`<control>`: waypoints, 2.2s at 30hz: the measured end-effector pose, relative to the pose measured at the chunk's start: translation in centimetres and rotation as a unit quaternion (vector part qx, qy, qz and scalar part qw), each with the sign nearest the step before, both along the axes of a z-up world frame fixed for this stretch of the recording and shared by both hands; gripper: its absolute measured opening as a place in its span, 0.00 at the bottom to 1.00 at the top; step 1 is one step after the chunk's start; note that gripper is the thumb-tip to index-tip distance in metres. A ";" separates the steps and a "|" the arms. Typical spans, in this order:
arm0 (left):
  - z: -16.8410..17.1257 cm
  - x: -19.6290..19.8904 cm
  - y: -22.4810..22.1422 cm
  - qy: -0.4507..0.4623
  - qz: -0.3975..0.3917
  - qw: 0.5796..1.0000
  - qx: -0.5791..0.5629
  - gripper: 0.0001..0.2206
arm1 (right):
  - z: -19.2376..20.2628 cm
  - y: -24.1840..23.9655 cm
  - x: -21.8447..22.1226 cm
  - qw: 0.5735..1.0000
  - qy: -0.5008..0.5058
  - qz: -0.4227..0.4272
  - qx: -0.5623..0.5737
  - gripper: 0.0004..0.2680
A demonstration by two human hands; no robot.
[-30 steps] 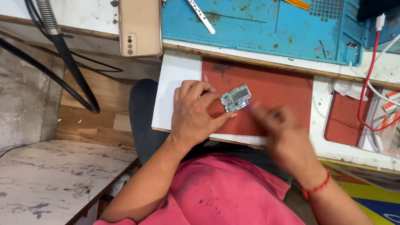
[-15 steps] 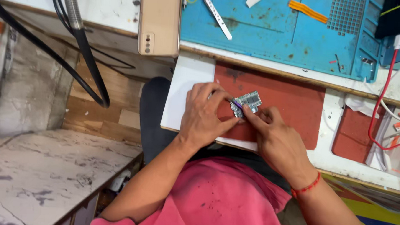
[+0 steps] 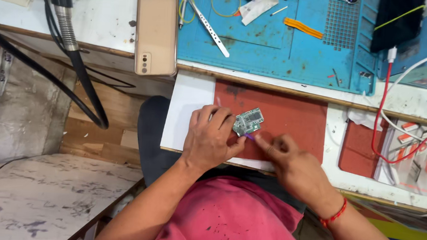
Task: The person uses a hot air gun to heat a small circuit board placed on a red mat. They then use a purple plastic tool to scrape and clean the surface of the board, removing residue or old solder. The person works on a single component throughout the clip.
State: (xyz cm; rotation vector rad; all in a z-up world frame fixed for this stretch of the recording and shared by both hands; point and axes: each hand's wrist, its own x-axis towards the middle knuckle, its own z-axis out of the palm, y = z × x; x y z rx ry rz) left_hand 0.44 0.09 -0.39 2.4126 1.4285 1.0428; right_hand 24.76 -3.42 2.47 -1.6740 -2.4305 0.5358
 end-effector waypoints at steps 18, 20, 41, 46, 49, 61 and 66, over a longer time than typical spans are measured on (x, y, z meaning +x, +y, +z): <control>0.5 -2.1 2.1 -0.029 -0.035 0.993 -0.109 0.23 | 1.6 2.6 0.9 0.996 -0.001 0.091 -0.001 0.22; 0.6 -1.9 2.5 -0.040 -0.036 0.986 -0.157 0.23 | 2.3 1.7 0.5 0.990 0.029 0.137 -0.022 0.22; 0.3 -1.9 2.5 -0.007 -0.018 0.986 -0.163 0.22 | 1.1 -0.1 -5.2 0.994 0.017 -0.093 -0.060 0.22; 0.4 -2.2 2.1 0.001 0.002 0.989 -0.148 0.24 | 2.0 -2.2 -6.8 0.987 0.055 -0.102 -0.107 0.25; 0.2 -2.0 2.2 -0.004 -0.013 0.993 -0.118 0.25 | 2.5 -3.5 -6.3 0.988 0.068 -0.130 -0.044 0.25; 0.8 -1.2 -0.5 -0.002 0.068 0.992 -0.103 0.26 | 1.4 0.6 -2.5 0.996 -0.043 -0.072 -0.026 0.23; 0.3 -3.4 -2.1 -0.048 0.150 0.984 -0.086 0.35 | 1.6 -3.7 -0.2 0.995 -0.008 -0.097 0.008 0.22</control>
